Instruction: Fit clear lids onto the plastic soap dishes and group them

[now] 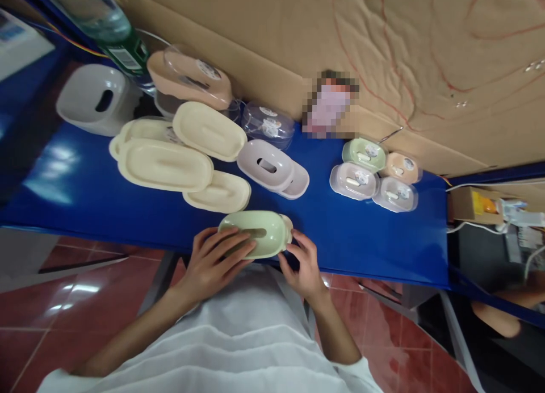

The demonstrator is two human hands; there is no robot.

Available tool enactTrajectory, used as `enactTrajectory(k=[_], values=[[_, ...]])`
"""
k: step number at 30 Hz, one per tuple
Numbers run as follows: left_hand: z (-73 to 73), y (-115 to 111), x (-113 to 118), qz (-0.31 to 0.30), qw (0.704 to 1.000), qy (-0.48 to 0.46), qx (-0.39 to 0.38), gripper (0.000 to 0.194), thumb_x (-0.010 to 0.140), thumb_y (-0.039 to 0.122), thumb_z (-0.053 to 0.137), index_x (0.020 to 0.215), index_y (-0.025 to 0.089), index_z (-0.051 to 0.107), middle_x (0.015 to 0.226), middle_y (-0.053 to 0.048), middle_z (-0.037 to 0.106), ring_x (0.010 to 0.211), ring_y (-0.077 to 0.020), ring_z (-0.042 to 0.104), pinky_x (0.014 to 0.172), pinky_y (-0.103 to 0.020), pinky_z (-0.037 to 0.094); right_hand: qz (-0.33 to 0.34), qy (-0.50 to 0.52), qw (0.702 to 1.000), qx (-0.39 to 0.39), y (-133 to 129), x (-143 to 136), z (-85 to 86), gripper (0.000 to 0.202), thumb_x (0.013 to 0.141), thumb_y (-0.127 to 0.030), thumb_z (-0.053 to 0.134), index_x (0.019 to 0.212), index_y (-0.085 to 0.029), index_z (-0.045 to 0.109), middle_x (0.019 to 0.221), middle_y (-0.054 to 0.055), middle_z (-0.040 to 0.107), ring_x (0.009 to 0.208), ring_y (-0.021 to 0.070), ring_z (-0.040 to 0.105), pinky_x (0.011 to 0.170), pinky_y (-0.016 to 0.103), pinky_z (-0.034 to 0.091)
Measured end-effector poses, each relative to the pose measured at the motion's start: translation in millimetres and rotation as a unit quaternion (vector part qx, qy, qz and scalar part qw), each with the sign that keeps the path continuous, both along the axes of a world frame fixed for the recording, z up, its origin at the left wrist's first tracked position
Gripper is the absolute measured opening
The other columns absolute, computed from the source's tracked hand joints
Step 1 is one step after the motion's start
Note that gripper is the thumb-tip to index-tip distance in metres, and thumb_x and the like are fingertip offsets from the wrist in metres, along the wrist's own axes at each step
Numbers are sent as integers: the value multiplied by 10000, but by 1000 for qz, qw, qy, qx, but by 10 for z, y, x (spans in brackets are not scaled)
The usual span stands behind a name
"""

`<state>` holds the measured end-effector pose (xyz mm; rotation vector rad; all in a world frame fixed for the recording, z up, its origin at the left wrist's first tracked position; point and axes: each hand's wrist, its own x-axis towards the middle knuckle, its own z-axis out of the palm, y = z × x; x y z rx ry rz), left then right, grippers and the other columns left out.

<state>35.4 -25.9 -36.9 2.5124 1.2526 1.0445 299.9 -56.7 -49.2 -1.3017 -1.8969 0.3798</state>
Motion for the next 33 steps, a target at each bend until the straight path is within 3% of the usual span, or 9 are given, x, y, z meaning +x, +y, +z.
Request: enactTrajectory(k=[4, 7, 11, 16, 20, 24, 28, 31, 33], values=[[22, 31, 113, -31, 999, 31, -8, 294, 1034, 231, 704, 1328, 227, 708, 1318, -70, 793, 1325, -268, 676, 1202, -467, 403, 44, -67, 997, -16, 18, 103, -24, 690, 968, -251, 775, 1593, -338, 496, 1768, 138, 296, 1601, 390, 428, 1199, 609, 557], [18, 63, 148, -49, 997, 61, -20, 302, 1051, 240, 677, 1352, 221, 700, 1364, -74, 771, 1353, -256, 664, 1236, -461, 381, 93, -155, 983, -27, 97, 162, 2, 592, 985, -257, 777, 1541, -347, 594, 1740, 90, 414, 1612, 366, 415, 1249, 605, 509], [-77, 54, 112, -63, 994, 80, -26, 334, 1046, 201, 669, 1379, 214, 687, 1457, -86, 726, 1420, -257, 622, 1292, -478, 331, 121, -163, 978, -37, 198, 178, 39, 550, 1029, -233, 719, 1557, -325, 596, 1622, 66, 591, 1580, 297, 474, 1252, 549, 520], [-168, 10, 84, -75, 992, 92, -30, 401, 1055, 182, 631, 1452, 229, 652, 1587, -96, 631, 1504, -257, 556, 1319, -469, 315, 109, -185, 977, -7, 212, 159, 52, 580, 1047, -227, 686, 1603, -331, 555, 1633, 73, 581, 1586, 296, 467, 1248, 548, 518], [-117, -28, 24, -60, 995, 79, -22, 379, 1071, 230, 619, 1448, 234, 659, 1549, -104, 661, 1476, -248, 586, 1292, -453, 366, 132, -192, 973, 0, 203, 96, 90, 574, 1056, -307, 688, 1608, -348, 537, 1627, 83, 586, 1553, 324, 511, 1233, 617, 512], [-95, -97, -217, -37, 997, 64, -11, 284, 1060, 251, 643, 1333, 226, 716, 1452, -103, 725, 1402, -257, 642, 1244, -460, 422, 149, -188, 971, 13, 308, -16, 198, 552, 1068, -348, 664, 1604, -309, 537, 1631, 111, 578, 1515, 327, 556, 1208, 603, 533], [-105, -174, -493, 6, 999, 50, -16, 194, 1029, 285, 695, 1206, 226, 749, 1349, -105, 766, 1308, -274, 695, 1204, -485, 464, 165, -232, 956, 70, 779, -4, 524, 502, 1083, -304, 638, 1580, -311, 569, 1608, 103, 605, 1484, 313, 585, 1215, 573, 509], [-119, -201, -566, 31, 999, 30, -10, 206, 999, 248, 717, 1202, 228, 745, 1360, -129, 744, 1294, -289, 696, 1170, -507, 504, 160, -252, 949, 102, 1407, 44, 860, 404, 1102, -299, 587, 1501, -294, 647, 1563, 91, 649, 1474, 318, 589, 1208, 574, 490], [-132, -199, -536, 39, 999, 1, -3, 252, 965, 233, 744, 1216, 221, 745, 1400, -164, 707, 1328, -317, 672, 1142, -525, 531, 148, -272, 947, 84, 1894, 12, 1027, 378, 1127, -333, 516, 1460, -262, 681, 1533, 99, 672, 1448, 323, 604, 1199, 572, 488]])
